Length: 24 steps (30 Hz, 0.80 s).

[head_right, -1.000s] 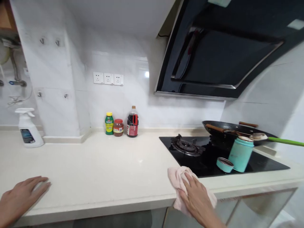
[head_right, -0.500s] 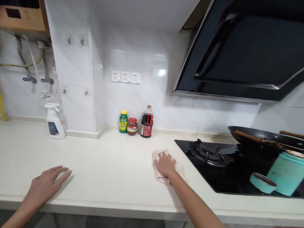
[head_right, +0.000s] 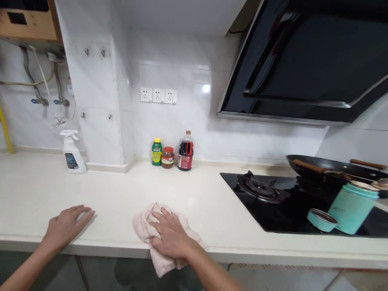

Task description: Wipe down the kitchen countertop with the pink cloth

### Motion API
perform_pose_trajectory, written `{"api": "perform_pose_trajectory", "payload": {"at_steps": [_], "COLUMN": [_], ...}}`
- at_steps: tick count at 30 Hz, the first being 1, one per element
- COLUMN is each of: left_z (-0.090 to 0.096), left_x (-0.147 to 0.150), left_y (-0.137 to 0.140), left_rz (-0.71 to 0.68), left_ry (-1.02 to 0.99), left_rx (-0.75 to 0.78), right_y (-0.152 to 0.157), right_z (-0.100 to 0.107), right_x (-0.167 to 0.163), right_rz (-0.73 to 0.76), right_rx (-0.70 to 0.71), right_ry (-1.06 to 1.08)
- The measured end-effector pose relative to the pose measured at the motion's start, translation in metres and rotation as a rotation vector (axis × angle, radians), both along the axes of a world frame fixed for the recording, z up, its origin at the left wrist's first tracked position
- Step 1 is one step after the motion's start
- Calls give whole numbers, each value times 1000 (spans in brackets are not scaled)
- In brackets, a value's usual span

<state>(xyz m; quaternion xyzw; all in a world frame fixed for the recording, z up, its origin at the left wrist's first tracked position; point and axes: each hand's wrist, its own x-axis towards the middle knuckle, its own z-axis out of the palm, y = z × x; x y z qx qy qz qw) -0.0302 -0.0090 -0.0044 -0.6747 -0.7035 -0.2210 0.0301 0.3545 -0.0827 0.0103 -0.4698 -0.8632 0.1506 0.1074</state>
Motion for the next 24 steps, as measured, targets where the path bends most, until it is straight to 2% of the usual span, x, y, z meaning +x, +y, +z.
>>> {"api": "perform_pose_trajectory", "payload": {"at_steps": [3,7,10,13,17,22,24], "left_z": [0,-2,-3,-5,-14,-31,-37], "left_x": [1,1,2,2,-2,-10,-13], "left_y": [-1,-2,-2,-3,-1,5,7], "left_rz": [-5,-14,-15,-17,-43,-83,-125], "left_ry": [16,36,34,36,53,85,89], "left_rx": [4,23,21,41,129,247,307], "right_y": [-17,-29,-23,0,56,137,170], "right_z": [-6,-30,-53,-71,-78,-66,-62], "right_x": [53,142,203,246,269,270,262], "right_rz": [-163,-486,-655,-692,-705,-702,-790], "right_rx": [5,47,102,224,312,260,242], "right_ry": [-12,-110,-177,-210,-274,-363,-344]}}
